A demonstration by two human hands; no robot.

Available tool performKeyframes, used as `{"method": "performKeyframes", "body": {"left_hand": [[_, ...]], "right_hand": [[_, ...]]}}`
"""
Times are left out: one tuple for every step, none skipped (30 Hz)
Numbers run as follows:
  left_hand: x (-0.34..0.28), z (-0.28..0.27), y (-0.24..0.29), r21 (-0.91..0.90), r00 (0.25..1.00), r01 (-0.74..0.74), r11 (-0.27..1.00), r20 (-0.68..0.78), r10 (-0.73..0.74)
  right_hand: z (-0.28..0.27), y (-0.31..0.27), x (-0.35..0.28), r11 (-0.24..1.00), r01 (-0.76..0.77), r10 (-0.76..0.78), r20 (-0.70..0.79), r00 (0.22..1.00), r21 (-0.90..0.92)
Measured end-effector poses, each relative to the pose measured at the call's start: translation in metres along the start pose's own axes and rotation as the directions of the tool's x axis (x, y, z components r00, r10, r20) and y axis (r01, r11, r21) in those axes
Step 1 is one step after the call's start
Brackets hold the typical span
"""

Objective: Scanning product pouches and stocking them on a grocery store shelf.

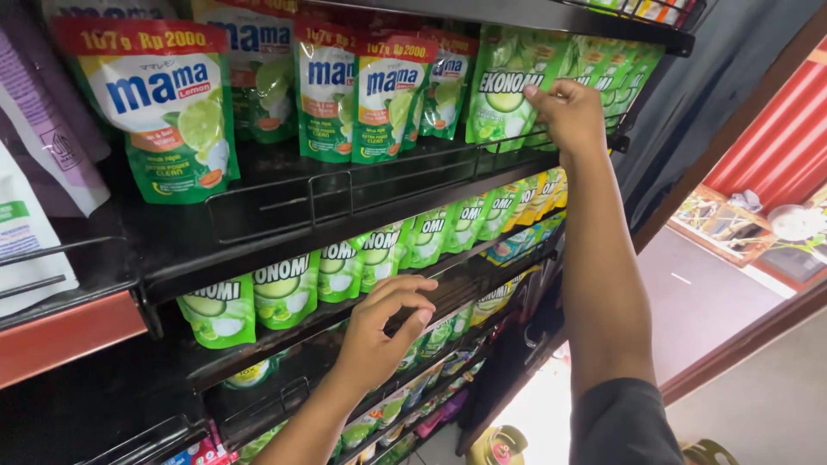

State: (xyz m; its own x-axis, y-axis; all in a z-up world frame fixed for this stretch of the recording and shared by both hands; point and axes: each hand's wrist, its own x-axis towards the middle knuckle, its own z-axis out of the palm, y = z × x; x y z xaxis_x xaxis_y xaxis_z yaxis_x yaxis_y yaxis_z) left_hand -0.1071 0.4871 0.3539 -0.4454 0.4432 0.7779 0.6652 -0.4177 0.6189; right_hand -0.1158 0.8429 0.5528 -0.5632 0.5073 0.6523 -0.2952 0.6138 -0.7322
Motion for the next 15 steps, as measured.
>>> {"method": "performKeyframes", "body": {"left_hand": [[0.0,0.001,0.0,-0.004,1.0,0.001,1.0,0.005,-0.001],[0.0,0.002,0.0,-0.009,1.0,0.002,1.0,0.013,-0.002],[0.001,0.003,0.0,-0.009,1.0,-0.001,1.0,0.012,0.001],[0.001,0.004,0.0,-0.014,1.0,-0.002,1.0,0.014,0.002],[0.001,0.005,0.0,-0.02,1.0,-0.003,1.0,0.016,0.003],[0.0,0.006,-0.001,-0.021,1.0,-0.002,1.0,0.018,0.002],[0.0,0.007,-0.002,-0.028,1.0,0.003,1.0,0.022,-0.002],[0.0,0.008,-0.003,-0.035,1.0,0.004,0.999,0.025,-0.003],[0.001,0.009,-0.004,-0.037,1.0,0.001,0.999,0.027,0.0],[0.002,0.01,-0.005,-0.045,1.0,0.006,0.999,0.029,-0.005],[0.003,0.012,-0.006,-0.052,0.999,0.012,0.999,0.031,-0.01],[0.004,0.013,-0.006,-0.055,0.999,0.01,0.998,0.034,-0.008],[0.005,0.015,-0.007,-0.06,0.999,0.005,0.998,0.037,-0.003],[0.005,0.018,-0.007,-0.066,0.999,0.002,0.998,0.041,0.001],[0.007,0.021,-0.007,-0.07,0.999,0.001,0.998,0.046,0.002]], "right_hand": [[0.001,-0.007,-0.001,0.997,-0.069,0.068,-0.009,0.998,-0.032],[0.001,-0.013,-0.002,0.988,-0.138,0.137,-0.022,0.99,-0.063],[-0.003,-0.009,0.001,0.989,-0.136,0.134,-0.023,0.991,-0.063],[-0.007,-0.004,0.003,0.985,-0.172,0.172,0.038,0.984,-0.002],[-0.011,0.001,0.004,0.976,-0.21,0.204,0.102,0.974,0.057],[-0.012,0.004,-0.001,0.976,-0.212,0.205,0.1,0.974,0.056],[-0.014,0.007,-0.006,0.99,-0.133,0.136,0.093,0.986,-0.036],[-0.016,0.009,-0.01,0.991,-0.05,0.062,0.092,0.994,-0.128],[-0.018,0.018,-0.01,0.99,-0.048,0.06,0.089,0.994,-0.129],[-0.021,0.027,-0.011,0.984,0.035,-0.019,0.093,0.995,-0.175],[-0.023,0.036,-0.011,0.968,0.118,-0.097,0.101,0.99,-0.22],[-0.02,0.029,-0.014,0.968,0.118,-0.098,0.098,0.99,-0.222],[-0.018,0.023,-0.016,0.975,0.065,-0.047,0.088,0.995,-0.211],[-0.016,0.017,-0.02,0.98,0.01,0.005,0.079,0.997,-0.201],[-0.017,0.017,-0.019,0.979,0.008,0.007,0.074,0.997,-0.204]]}}
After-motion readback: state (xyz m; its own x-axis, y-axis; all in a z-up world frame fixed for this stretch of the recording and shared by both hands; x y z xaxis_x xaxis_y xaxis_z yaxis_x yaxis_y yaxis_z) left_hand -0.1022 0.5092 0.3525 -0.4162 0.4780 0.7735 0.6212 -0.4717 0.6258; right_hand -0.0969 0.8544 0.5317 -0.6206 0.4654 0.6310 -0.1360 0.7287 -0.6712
